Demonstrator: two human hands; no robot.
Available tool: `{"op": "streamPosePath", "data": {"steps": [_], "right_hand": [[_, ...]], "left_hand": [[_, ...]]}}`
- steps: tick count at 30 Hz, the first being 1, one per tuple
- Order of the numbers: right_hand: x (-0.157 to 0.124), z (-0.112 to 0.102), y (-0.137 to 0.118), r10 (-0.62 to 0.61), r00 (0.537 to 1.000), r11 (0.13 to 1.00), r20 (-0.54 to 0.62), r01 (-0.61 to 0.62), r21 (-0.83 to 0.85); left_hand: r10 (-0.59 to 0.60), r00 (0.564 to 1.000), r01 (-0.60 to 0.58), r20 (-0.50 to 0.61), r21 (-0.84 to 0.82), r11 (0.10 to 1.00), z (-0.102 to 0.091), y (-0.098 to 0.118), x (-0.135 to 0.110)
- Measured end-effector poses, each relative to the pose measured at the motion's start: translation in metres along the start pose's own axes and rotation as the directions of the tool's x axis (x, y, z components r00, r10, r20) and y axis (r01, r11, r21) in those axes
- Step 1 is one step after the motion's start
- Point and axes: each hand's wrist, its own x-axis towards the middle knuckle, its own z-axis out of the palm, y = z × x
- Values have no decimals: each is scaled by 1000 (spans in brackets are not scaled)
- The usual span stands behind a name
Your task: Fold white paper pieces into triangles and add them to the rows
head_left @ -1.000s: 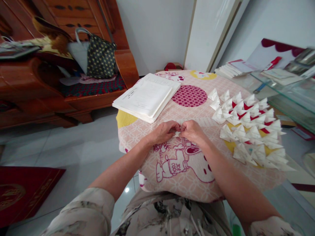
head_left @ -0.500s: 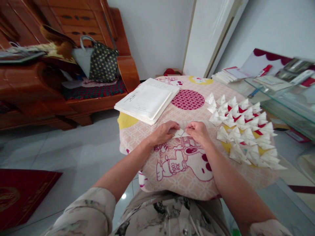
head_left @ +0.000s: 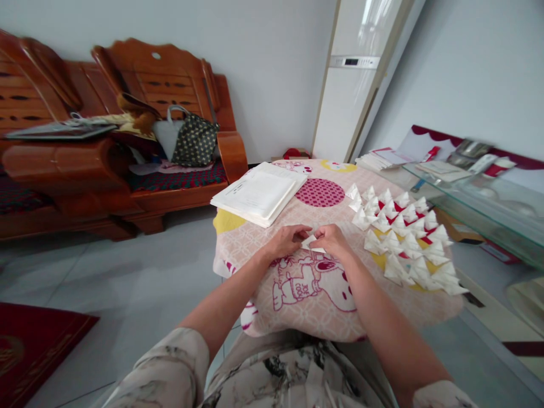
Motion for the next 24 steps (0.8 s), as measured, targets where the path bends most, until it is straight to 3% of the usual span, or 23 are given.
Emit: {"op": "streamPosePath", "data": {"steps": [4, 9, 14, 19, 24], "right_hand": [[-8, 1, 4, -2, 998, 962, 61, -14, 272], [-23, -4, 0, 46, 991, 806, 122, -109, 581], [-24, 0, 3, -41, 990, 789, 135, -51, 612], [-18, 8, 12, -43, 990, 823, 138, -43, 567], [-21, 6, 16, -48, 988, 797, 145, -50, 602]], "left_hand": [[-22, 1000, 20, -19, -83, 996, 3, 5, -2], [-159, 985, 156, -62, -52, 986, 4, 12, -8], [-193, 978, 182, -84, -122, 976, 7, 12, -11], [-206, 973, 195, -100, -106, 975, 8, 11, -12], [-248, 963, 233, -102, -138, 963, 6, 10, -12]]}}
